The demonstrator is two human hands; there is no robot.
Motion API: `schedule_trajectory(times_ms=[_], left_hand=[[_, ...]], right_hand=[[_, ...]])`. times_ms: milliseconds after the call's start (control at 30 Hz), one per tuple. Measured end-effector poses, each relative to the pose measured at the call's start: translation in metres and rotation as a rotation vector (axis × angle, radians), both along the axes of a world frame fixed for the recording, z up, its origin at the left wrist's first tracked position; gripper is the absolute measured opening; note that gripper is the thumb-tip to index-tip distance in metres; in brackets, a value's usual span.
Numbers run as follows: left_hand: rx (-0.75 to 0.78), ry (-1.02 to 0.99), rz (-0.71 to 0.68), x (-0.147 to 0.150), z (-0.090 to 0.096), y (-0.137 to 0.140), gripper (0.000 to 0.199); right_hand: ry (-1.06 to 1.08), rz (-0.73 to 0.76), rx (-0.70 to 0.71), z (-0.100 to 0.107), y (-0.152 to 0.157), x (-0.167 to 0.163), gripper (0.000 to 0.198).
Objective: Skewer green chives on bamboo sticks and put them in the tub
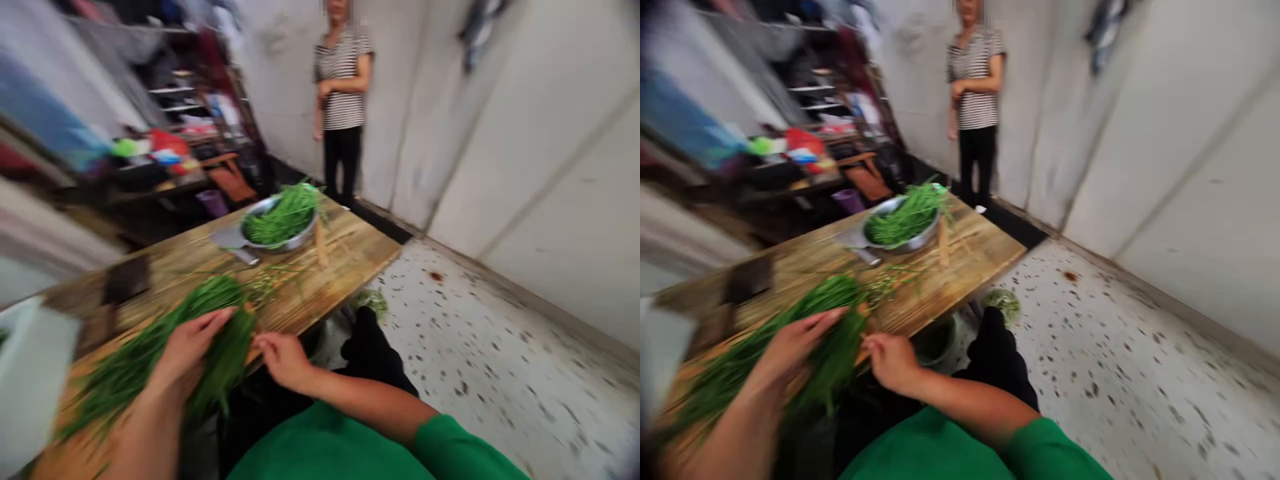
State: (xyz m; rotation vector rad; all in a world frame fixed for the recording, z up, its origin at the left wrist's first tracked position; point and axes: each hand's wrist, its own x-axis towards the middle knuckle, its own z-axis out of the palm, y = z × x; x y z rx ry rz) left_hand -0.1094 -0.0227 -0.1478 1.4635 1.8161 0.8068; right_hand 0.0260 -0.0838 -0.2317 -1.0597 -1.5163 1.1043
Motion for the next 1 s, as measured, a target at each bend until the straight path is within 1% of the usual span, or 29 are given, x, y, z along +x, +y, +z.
schedule_trajectory(times_ms=[67,133,267,333,400,533,667,867,1000], left_hand=[[0.113,0.185,-0.042,-0.034,0.003,-0.006,0.029],[0.244,0.38,-0.102,-0.049,0.002,-0.002,0.03],[0.45,0.643,-0.108,-0.053,-0.002,0.007,0.026],[0.482,0.759,-0.101,-0.055,-0.003,0.009,0.023],[0.469,0.846,-0.092,-0.059,-0.004,0.012,0.021],[0.43,0.901,-0.123,-0.063,-0.008,0.023,0.021],[0.391,0.924,-0.168,-0.061,-0.011,0.035,0.018],[0.391,0.837,-0.19,-0.062,-0.013,0.043,0.022],[0.388,0.823,-0.201,-0.062,-0.01,0.046,0.017]], right_hand=[[0.022,-0.045,0.023,-0.006,-0.007,-0.01,0.027],[0.03,-0.088,0.034,-0.011,-0.012,-0.007,0.026],[0.027,-0.131,0.024,-0.016,-0.02,-0.001,0.028],[0.031,-0.135,0.002,-0.018,-0.021,-0.003,0.029],[0.043,-0.132,-0.015,-0.021,-0.021,-0.005,0.03],[0.057,-0.13,-0.012,-0.025,-0.019,-0.006,0.028],[0.038,-0.135,-0.012,-0.025,-0.018,-0.004,0.027],[-0.025,-0.114,0.014,-0.021,-0.013,0.0,0.026],[-0.058,-0.119,0.026,-0.02,-0.011,0.0,0.026]])
